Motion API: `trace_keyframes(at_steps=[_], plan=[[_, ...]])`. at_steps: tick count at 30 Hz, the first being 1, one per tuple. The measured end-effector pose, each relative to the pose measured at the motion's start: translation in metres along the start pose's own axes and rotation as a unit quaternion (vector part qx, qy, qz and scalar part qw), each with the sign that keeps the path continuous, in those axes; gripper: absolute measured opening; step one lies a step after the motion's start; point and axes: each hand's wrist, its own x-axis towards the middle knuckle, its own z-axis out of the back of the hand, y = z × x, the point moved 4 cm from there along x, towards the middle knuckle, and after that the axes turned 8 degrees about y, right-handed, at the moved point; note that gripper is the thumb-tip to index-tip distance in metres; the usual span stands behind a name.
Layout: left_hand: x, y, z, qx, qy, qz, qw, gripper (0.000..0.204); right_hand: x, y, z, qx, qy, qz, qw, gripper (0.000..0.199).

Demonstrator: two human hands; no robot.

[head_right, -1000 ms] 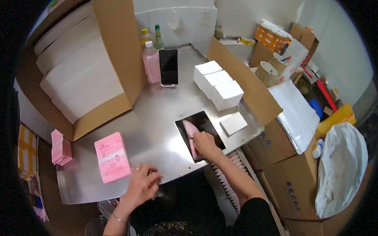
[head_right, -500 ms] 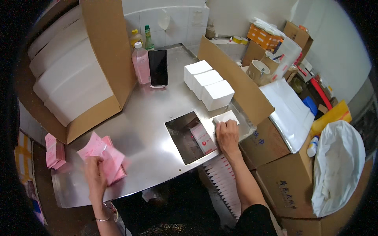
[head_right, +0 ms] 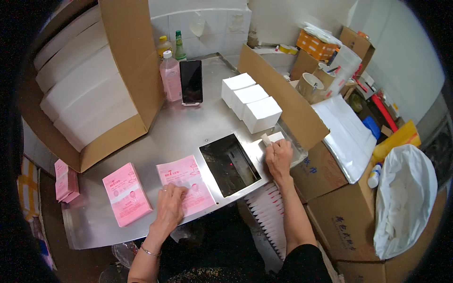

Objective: The person is seen taking facial mask packets and putting them into white boxes on a stainless steel table in a factory or warehouse setting.

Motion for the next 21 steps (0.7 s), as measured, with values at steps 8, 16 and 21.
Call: trace_keyframes(at_steps=[8, 16, 21], plan=[[0.006, -0.01, -0.011, -0.069, -0.005, -0.006, 0.998, 0.038, -0.003, 0.016, 0.002, -0.038, -0.027, 0.01, 0.999, 0.03], [-0.006, 0.006, 0.003, 0.048, 0.052, 0.071, 0.995, 0.08, -0.092, 0.22, 0.004, 0.143, 0.108, 0.445, 0.877, 0.037], [0.02, -0.026, -0.009, 0.077, -0.033, 0.057, 0.995, 0.085, -0.025, 0.229, -0.045, -0.002, 0.365, 0.231, 0.902, 0.031]])
